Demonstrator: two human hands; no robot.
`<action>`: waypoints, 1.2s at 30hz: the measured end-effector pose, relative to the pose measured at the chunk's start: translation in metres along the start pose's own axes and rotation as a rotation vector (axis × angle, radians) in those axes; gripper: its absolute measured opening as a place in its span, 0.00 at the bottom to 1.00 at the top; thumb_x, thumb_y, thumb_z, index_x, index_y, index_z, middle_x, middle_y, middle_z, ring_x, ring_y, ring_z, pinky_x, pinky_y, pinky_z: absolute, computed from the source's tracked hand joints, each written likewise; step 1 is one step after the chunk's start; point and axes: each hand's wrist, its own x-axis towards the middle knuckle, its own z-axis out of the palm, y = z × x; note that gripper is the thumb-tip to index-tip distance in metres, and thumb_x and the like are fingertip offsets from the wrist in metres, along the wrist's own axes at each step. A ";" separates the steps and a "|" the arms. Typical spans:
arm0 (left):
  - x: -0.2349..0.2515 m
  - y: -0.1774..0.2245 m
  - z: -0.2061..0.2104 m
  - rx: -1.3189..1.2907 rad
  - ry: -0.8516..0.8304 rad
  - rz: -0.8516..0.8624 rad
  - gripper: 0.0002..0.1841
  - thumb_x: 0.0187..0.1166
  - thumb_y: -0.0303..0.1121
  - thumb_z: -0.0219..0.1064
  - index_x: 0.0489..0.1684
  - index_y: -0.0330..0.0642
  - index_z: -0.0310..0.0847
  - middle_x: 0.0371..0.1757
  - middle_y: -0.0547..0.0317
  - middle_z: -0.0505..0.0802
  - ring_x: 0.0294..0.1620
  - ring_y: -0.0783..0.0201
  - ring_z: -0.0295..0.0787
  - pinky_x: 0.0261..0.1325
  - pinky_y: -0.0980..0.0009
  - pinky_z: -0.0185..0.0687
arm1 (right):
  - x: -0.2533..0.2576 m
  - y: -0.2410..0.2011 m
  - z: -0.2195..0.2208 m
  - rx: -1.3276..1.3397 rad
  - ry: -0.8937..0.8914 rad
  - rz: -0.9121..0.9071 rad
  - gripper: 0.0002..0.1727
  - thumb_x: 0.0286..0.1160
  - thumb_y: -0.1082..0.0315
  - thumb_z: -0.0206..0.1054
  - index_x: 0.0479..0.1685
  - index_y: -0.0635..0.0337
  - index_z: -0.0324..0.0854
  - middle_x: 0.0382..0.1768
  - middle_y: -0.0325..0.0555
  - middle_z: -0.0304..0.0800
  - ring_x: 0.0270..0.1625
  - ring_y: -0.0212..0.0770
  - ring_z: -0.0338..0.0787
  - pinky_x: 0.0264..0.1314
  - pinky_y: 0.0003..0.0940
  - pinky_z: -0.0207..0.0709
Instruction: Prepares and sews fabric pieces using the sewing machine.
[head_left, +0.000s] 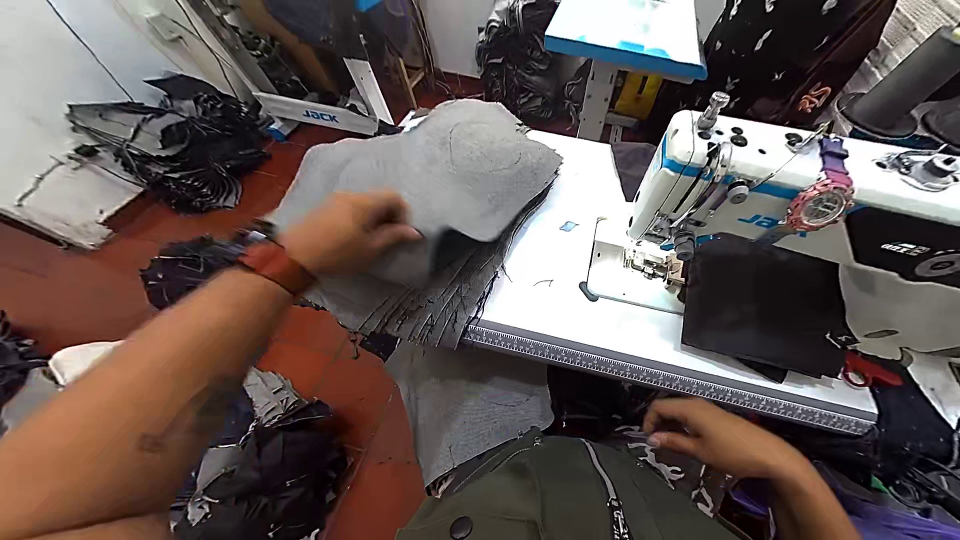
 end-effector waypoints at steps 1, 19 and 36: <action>0.003 0.030 0.019 -0.015 -0.054 0.071 0.11 0.84 0.35 0.68 0.44 0.32 0.83 0.32 0.43 0.89 0.34 0.44 0.89 0.41 0.40 0.85 | 0.006 -0.024 -0.013 -0.023 0.103 -0.117 0.13 0.83 0.56 0.66 0.46 0.56 0.89 0.38 0.40 0.92 0.40 0.34 0.90 0.48 0.38 0.85; 0.079 0.099 0.200 0.003 0.064 0.229 0.37 0.86 0.61 0.54 0.83 0.41 0.72 0.87 0.40 0.73 0.90 0.38 0.62 0.89 0.34 0.51 | 0.068 -0.001 0.073 -0.471 0.947 -0.162 0.24 0.84 0.43 0.61 0.66 0.46 0.88 0.54 0.42 0.93 0.56 0.46 0.91 0.59 0.50 0.82; 0.033 0.167 0.211 -0.156 -0.162 0.843 0.30 0.83 0.61 0.57 0.24 0.44 0.85 0.21 0.59 0.85 0.23 0.59 0.88 0.23 0.57 0.84 | 0.062 0.058 0.023 -0.567 1.116 -0.212 0.12 0.82 0.65 0.63 0.47 0.49 0.95 0.58 0.42 0.95 0.75 0.54 0.84 0.78 0.65 0.68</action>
